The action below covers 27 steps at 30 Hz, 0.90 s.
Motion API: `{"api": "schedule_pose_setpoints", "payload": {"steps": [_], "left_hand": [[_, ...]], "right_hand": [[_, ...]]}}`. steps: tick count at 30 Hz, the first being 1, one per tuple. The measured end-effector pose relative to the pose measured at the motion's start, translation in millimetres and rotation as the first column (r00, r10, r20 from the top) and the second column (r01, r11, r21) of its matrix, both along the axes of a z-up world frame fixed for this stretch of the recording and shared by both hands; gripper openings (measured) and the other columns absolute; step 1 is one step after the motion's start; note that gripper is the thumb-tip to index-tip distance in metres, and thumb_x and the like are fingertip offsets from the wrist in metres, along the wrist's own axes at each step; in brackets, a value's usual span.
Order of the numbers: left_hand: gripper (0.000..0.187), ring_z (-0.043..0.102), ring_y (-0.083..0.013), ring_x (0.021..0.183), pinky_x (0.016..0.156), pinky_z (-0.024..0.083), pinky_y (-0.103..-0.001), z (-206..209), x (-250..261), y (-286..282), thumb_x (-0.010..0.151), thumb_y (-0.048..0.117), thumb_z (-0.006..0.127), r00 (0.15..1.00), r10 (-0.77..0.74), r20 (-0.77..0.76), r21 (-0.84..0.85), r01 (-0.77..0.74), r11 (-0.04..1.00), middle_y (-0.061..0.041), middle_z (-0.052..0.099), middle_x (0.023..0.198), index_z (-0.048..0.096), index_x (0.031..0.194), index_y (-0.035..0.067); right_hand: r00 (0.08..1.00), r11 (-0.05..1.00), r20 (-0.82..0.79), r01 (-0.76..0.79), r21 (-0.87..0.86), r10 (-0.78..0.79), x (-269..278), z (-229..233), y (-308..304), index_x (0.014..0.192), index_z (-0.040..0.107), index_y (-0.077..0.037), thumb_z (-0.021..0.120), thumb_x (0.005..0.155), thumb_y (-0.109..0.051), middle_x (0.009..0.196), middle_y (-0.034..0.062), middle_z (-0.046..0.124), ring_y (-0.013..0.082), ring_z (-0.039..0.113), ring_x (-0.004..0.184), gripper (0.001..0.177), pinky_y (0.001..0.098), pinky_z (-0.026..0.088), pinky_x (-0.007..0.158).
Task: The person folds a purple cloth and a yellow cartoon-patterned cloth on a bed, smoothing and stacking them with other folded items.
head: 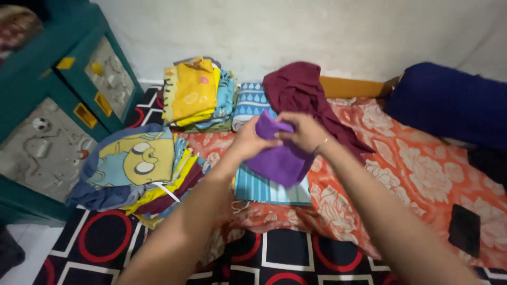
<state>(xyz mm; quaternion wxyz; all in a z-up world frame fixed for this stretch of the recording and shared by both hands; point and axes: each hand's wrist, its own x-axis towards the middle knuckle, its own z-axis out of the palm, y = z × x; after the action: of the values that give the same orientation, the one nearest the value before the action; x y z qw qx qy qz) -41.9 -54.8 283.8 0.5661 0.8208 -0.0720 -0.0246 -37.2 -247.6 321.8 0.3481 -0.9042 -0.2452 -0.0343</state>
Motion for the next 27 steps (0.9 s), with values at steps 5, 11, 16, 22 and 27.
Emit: {"api": "schedule_pose_setpoints", "payload": {"steps": [5, 11, 16, 22, 27], "left_hand": [[0.044, 0.068, -0.0125, 0.076, 0.075, 0.054, -0.026, 87.1, -23.0, 11.2, 0.058, 0.024, 0.100, 0.998, -0.059, 0.021, -0.370, 0.063, 0.927, -0.002, 0.075, 0.083, 0.078, 0.094, 0.012], [0.034, 0.070, -0.0118, 0.062, 0.055, 0.057, -0.023, 139.2, -39.9, 17.4, 0.070, 0.025, 0.094, 0.995, -0.099, 0.004, -0.447, 0.090, 0.890, -0.006, 0.075, 0.075, 0.079, 0.097, 0.010], [0.032, 0.070, -0.0128, 0.059, 0.051, 0.058, -0.024, 132.1, -39.2, 12.6, 0.074, 0.023, 0.092, 0.994, -0.107, 0.033, -0.473, 0.110, 0.874, -0.008, 0.074, 0.071, 0.079, 0.099, 0.007], [0.044, 0.068, -0.0182, 0.064, 0.058, 0.053, -0.032, 130.4, -57.2, 24.9, 0.068, 0.036, 0.094, 0.987, -0.158, 0.018, -0.085, 0.159, 0.984, -0.009, 0.073, 0.073, 0.080, 0.099, 0.008], [0.046, 0.064, -0.0182, 0.074, 0.070, 0.049, -0.029, 119.4, -49.9, 48.7, 0.069, 0.046, 0.089, 0.999, -0.049, 0.010, -0.005, 0.049, 0.999, -0.004, 0.073, 0.077, 0.082, 0.102, 0.015]], "right_hand": [[0.990, 0.979, 0.129, -0.029, -0.199, 0.056, -22.5, 118.3, -3.6, 0.113, 0.071, -0.026, 0.084, 0.078, -0.030, 0.096, 0.0058, 0.079, 0.0323, 0.072, 0.105, 0.037, 0.0490, 0.055, 0.091], [0.998, 0.910, 0.061, 0.044, -0.413, -0.020, -38.2, 149.3, -24.2, 0.105, 0.072, -0.021, 0.079, 0.081, -0.050, 0.096, 0.0086, 0.079, 0.0374, 0.072, 0.104, 0.038, 0.0516, 0.054, 0.093], [0.999, 0.974, 0.044, 0.037, -0.222, -0.027, -40.5, 141.5, -20.6, 0.105, 0.071, -0.020, 0.078, 0.085, -0.047, 0.093, 0.0061, 0.078, 0.0327, 0.073, 0.102, 0.034, 0.0495, 0.055, 0.090], [0.991, 0.999, 0.130, -0.007, -0.037, 0.012, -23.8, 160.2, -46.2, 0.114, 0.070, -0.012, 0.071, 0.097, -0.024, 0.097, 0.0176, 0.075, 0.0361, 0.072, 0.098, 0.021, 0.0497, 0.054, 0.089], [0.993, 0.975, -0.044, 0.120, 0.186, -0.113, -22.8, 158.7, -57.6, 0.106, 0.071, -0.012, 0.078, 0.095, -0.027, 0.082, -0.0031, 0.065, 0.0145, 0.060, 0.078, 0.020, 0.0301, 0.051, 0.076]]}}
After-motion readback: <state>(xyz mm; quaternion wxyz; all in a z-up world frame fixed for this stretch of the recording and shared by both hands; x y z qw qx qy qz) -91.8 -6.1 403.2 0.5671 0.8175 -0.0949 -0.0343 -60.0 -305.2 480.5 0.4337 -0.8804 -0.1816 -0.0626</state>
